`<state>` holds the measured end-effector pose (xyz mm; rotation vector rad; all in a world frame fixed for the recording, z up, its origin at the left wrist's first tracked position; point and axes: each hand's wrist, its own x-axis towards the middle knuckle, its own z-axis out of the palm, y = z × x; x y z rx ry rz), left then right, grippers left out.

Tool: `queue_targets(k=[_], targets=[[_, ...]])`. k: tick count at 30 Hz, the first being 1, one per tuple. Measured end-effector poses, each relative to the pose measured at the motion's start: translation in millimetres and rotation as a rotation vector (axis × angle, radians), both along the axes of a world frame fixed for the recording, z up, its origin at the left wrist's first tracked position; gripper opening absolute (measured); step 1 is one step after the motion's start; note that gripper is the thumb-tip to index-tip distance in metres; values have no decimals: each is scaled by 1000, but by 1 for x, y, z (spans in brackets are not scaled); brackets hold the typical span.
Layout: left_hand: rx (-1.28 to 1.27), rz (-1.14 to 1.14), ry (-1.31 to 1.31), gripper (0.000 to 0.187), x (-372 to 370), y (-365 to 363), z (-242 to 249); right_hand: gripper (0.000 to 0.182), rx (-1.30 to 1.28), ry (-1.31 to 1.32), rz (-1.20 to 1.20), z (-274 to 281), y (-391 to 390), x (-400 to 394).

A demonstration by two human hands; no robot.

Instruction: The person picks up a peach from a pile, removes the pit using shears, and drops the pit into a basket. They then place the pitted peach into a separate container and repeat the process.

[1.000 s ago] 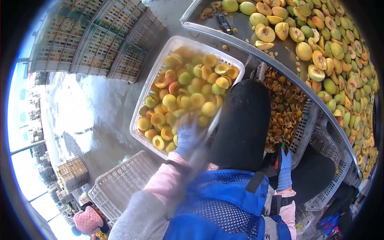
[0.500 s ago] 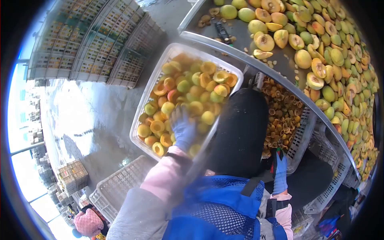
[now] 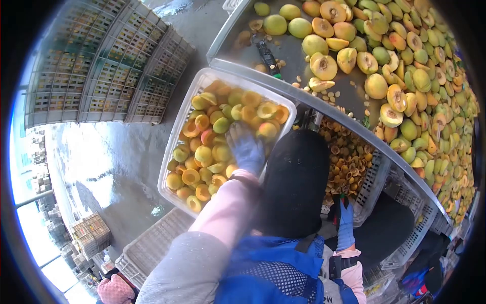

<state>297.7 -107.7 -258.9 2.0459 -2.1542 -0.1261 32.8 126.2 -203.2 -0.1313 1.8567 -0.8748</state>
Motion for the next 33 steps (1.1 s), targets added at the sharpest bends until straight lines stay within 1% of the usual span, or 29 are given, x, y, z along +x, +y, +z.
queue_targets(k=[2, 3, 4, 5, 6, 7, 8, 10, 11, 13, 14, 16, 17, 20, 24, 26, 28, 30, 32, 33], targets=[[-4, -9, -16, 71, 1, 1, 2, 24, -65, 49, 40, -5, 1, -1], [-6, -5, -14, 64, -1, 0, 15, 23, -110, 62, 45, -11, 3, 1], [-25, 1, 44, 60, 4, -1, 16, 22, -156, 76, 53, -14, 6, 1], [-46, 6, 103, 56, 13, -5, 16, 19, -167, -24, 16, -13, 12, -2], [-61, 12, 160, 52, 18, -7, 15, 19, -129, -44, 31, -9, 13, -4], [-192, 43, 247, 43, 12, -16, 31, 19, -90, -66, 49, -7, 14, -7], [-225, 19, 279, 44, 5, -31, 41, 19, -52, -87, 70, -6, 12, -9], [-289, -33, 343, 46, -11, -63, 49, 24, -85, -69, 32, -6, 6, -4], [-244, -10, 323, 48, -22, -77, 41, 26, -99, -62, 8, -6, 4, 0], [-148, 31, 289, 51, -44, -94, 16, 22, -82, -113, 53, -4, 1, 1], [-141, 2, 223, 53, -45, -91, 5, 19, -71, -136, 74, -4, -1, -1], [-124, -57, 90, 58, -43, -77, -5, 21, -61, -124, 16, -9, 2, -3], [-85, -57, 88, 63, -43, -75, -6, 21, -53, -122, -12, -11, 3, -3], [-30, -91, 26, 65, -44, -73, -9, 24, -16, -192, -101, -19, -1, -8], [-21, -75, 19, 63, -46, -86, -10, 26, -35, -167, -75, -33, -11, -10], [-11, -60, 5, 66, -47, -87, -18, 26, -44, -149, -90, -37, -6, -7], [-39, -19, -1, 67, -48, -92, -16, 27, -51, -123, -86, -38, -5, -3], [-89, -58, 52, 64, -50, -95, -10, 27, -86, -79, -52, -35, -17, -4], [-75, -72, 114, 59, -45, -90, -4, 28, -90, -46, 13, -14, -19, 1], [-132, -143, 80, 56, -38, -89, -8, 29, -63, -49, 27, -12, -11, 1]])
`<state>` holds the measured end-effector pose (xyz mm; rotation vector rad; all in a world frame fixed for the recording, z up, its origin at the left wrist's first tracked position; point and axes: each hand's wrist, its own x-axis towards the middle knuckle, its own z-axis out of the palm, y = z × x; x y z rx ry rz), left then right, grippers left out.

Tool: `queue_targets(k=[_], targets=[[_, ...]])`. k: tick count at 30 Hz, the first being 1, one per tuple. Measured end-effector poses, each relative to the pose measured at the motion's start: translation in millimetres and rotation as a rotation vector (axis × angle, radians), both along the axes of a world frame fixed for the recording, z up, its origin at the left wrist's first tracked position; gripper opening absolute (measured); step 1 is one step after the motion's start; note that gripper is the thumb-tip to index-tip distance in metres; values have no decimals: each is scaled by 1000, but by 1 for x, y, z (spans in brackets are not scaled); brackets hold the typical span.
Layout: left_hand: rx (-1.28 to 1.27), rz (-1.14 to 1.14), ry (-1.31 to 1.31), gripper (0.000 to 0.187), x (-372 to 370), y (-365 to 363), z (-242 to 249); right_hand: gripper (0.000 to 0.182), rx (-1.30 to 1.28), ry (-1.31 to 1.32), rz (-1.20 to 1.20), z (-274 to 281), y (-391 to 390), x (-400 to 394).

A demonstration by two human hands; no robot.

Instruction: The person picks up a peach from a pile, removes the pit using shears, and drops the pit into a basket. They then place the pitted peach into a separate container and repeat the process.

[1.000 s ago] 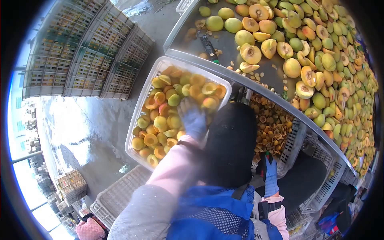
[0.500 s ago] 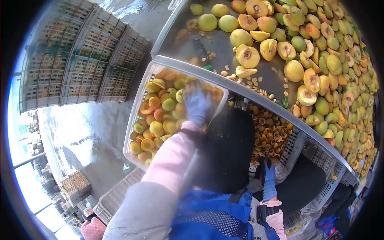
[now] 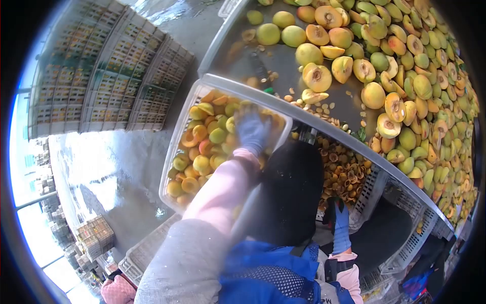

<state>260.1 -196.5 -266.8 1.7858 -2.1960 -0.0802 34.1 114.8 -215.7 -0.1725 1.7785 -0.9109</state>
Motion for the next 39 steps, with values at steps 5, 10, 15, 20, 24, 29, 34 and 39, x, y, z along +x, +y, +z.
queue_targets(k=[5, 10, 15, 20, 24, 29, 34, 39], targets=[[-184, -50, 248, 47, 55, 2, 43, 33, 76, 83, 75, 0, 8, -10], [-106, 274, -69, 63, 137, -41, 11, 30, 89, 39, 70, 10, -3, -2], [40, 149, -104, 84, 143, -50, 1, 33, 117, -114, 48, -24, 8, -5], [127, 134, -90, 85, 150, -61, -3, 26, -109, 219, 87, -76, 18, -7], [95, 80, -84, 87, 157, -65, -7, 27, -169, 469, 147, -110, 31, -17], [171, 111, 112, 71, 154, -38, 28, 26, 12, 88, 123, 10, -4, -8], [116, -156, -88, 69, 103, 44, 21, 25, -46, 104, 42, -14, 9, -11], [179, -141, -7, 74, 100, 49, 27, 29, -39, 56, 0, -9, 6, 0]])
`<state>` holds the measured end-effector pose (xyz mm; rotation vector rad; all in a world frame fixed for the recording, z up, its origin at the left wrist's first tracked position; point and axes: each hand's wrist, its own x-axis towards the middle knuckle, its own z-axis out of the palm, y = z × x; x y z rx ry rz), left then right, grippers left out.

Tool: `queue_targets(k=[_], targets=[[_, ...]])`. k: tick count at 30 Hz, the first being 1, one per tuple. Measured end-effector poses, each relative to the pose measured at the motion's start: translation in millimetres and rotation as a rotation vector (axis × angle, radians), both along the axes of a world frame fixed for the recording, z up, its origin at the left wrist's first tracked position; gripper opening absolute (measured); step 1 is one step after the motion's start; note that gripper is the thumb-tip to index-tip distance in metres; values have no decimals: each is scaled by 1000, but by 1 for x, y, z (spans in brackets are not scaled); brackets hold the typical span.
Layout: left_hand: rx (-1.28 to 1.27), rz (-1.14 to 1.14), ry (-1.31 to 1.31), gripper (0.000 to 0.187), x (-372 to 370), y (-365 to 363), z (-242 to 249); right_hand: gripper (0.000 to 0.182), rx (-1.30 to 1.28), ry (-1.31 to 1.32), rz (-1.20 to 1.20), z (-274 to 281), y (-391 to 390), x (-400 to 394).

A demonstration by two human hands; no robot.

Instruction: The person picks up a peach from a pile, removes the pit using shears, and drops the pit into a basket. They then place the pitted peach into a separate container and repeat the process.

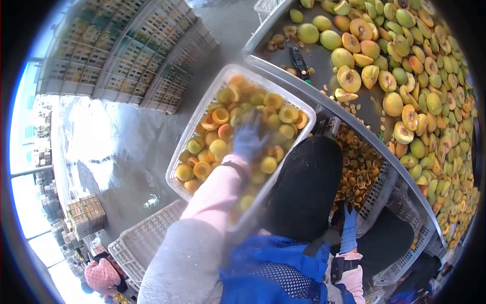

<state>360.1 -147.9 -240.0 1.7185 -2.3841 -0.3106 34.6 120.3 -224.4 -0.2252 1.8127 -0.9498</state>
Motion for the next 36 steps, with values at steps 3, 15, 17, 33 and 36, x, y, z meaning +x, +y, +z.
queue_targets(k=[3, 15, 17, 33, 36], targets=[[-34, -11, 21, 75, 3, -2, 1, 29, 41, -37, -17, 10, -9, 2], [-179, 325, -54, 66, 93, 41, -22, 23, 68, 70, 4, 13, 31, -25], [-180, 285, -92, 67, 98, 40, -21, 27, -7, 80, 24, 8, 25, -19], [192, 359, -227, 71, 72, 50, 13, 29, -234, -64, -46, 33, 50, -24], [-231, 337, 244, 43, -2, 43, 74, 29, -274, -503, -282, 126, 40, -26]])
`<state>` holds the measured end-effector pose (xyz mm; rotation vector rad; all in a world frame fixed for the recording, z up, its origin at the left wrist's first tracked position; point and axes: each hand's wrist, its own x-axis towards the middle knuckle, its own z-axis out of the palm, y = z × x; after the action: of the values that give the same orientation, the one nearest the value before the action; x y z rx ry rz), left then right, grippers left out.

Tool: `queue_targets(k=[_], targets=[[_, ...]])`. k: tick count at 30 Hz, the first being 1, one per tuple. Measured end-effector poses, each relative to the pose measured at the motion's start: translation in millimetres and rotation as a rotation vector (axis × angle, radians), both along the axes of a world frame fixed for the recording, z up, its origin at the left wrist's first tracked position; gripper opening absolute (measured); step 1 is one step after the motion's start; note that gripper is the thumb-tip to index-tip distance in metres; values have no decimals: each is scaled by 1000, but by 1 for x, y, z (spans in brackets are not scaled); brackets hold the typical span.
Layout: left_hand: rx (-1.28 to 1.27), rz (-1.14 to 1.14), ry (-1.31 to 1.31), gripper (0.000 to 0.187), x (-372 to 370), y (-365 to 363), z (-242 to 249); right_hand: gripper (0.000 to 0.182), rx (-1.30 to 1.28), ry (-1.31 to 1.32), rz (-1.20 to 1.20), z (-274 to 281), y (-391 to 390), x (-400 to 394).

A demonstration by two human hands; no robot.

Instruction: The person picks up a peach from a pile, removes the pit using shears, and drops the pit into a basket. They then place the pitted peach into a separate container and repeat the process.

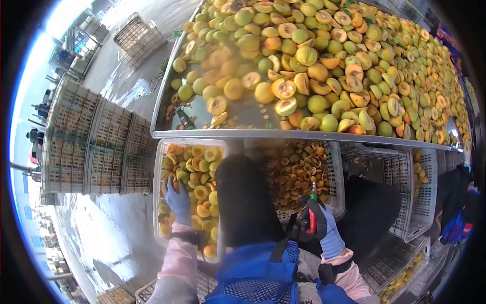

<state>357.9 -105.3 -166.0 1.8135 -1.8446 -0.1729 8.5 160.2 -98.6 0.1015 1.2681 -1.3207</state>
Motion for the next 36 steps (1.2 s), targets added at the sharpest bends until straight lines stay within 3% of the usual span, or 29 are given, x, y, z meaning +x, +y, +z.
queue_targets(k=[2, 5, 6, 8, 12, 15, 17, 19, 22, 25, 26, 27, 28, 30, 32, 34, 36], targets=[[-146, -247, 256, 34, -90, -1, 69, 29, -97, -73, -89, 8, 2, -3], [-140, -604, 286, 33, -213, -16, 124, 27, -149, 202, 4, -32, -1, -4], [-57, -636, 207, 27, -254, -18, 143, 26, -147, 218, 15, -36, -4, -6], [-85, -724, -26, 44, -314, -38, 153, 23, -70, 12, -16, -19, -13, -8], [103, -939, -547, 63, -386, -89, 148, 20, -82, 28, 31, -43, -9, -14], [119, -1039, -604, 69, -401, -96, 147, 25, -92, -64, 4, -62, -1, -20], [109, -1045, -570, 62, -389, -87, 144, 25, -109, -86, -24, -57, -5, -21], [169, -933, -585, 62, -380, -76, 145, 25, -104, -73, -13, -44, -13, -21], [233, -868, -296, 57, -358, -75, 133, 25, -79, -36, 28, -35, -18, -20], [538, -830, -63, 50, -344, -76, 117, 25, -101, -52, -5, -33, -17, -18], [454, -886, 265, 43, -335, -56, 106, 25, -122, -51, -36, -33, -16, -18], [384, -910, 340, 41, -328, -27, 116, 25, -143, -51, -70, -34, -16, -17], [319, -937, 412, 39, -323, 5, 130, 24, -200, -4, -106, -25, -17, -18], [456, -884, 472, 31, -306, 56, 135, 22, -295, 89, -180, -2, -13, -18], [509, -798, 482, 27, -295, 86, 120, 21, -240, 672, -7, -18, 4, -3], [663, -686, 638, 25, -281, 102, 96, 20, -378, 1042, 111, 46, -20, -15], [452, -756, 603, 24, -275, 121, 85, 20, -336, 1016, 178, 27, -20, -6]])
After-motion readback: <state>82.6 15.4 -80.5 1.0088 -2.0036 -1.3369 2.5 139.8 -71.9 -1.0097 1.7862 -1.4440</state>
